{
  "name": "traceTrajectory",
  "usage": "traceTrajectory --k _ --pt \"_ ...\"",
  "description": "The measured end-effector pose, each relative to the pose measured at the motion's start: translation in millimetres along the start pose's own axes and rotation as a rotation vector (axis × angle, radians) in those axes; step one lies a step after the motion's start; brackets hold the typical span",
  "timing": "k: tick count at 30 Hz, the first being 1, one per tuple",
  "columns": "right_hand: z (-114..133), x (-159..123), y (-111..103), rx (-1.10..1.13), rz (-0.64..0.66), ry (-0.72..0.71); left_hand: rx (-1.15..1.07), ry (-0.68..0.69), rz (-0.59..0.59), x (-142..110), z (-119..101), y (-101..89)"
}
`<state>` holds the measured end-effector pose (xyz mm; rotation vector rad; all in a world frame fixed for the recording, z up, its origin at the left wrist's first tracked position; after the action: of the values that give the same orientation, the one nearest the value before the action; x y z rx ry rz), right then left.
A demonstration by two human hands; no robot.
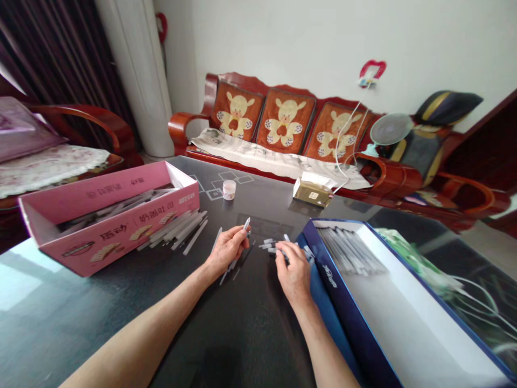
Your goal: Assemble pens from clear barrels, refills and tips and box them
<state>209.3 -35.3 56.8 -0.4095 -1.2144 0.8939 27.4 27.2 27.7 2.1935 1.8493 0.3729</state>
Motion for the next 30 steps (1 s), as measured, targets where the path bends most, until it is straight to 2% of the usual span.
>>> traceTrajectory --k 4,6,8,11,14,16,18,21,24,27,30 --pt "6 27 10 -0.145 0.151 -0.119 0.516 0.362 -0.007 -6 -19 -2.9" --pt "9 43 21 -0.242 0.284 -0.178 0.655 0.512 0.011 -11 -24 -1.2" --pt "11 55 32 -0.344 0.435 -0.240 0.716 0.603 0.044 -13 -24 0.6" --pt "12 64 49 -0.461 0.641 -0.342 0.765 0.635 0.074 -12 -20 1.3" --pt "10 67 59 -0.498 0.761 -0.409 0.790 0.623 0.089 -12 -18 1.6" --pt "7 69 62 -0.478 0.778 -0.427 0.806 0.616 0.098 -12 -18 2.5" --pt "5 71 58 -0.401 0.723 -0.411 0.830 0.613 0.108 -14 -19 4.2" --pt "4 72 41 -0.118 0.500 -0.222 0.871 0.619 0.130 -16 -19 7.5" --pt "-3 52 28 0.316 0.289 0.159 0.883 0.645 0.150 -18 -17 10.6" --pt "-3 15 37 0.740 0.234 0.472 0.891 0.667 0.185 -21 -15 13.9" --pt "-3 -13 49 0.968 0.163 0.669 0.922 0.661 0.242 -24 -13 18.2"
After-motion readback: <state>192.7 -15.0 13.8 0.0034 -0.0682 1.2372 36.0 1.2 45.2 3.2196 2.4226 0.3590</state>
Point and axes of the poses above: each hand's wrist, its own x-axis towards the middle knuckle, its own y-axis out of the palm, z = x × y, the point moved 6 cm from there along x, towards the middle knuckle, and after that the axes turned 15 degrees about -x, right-handed, at the moved point
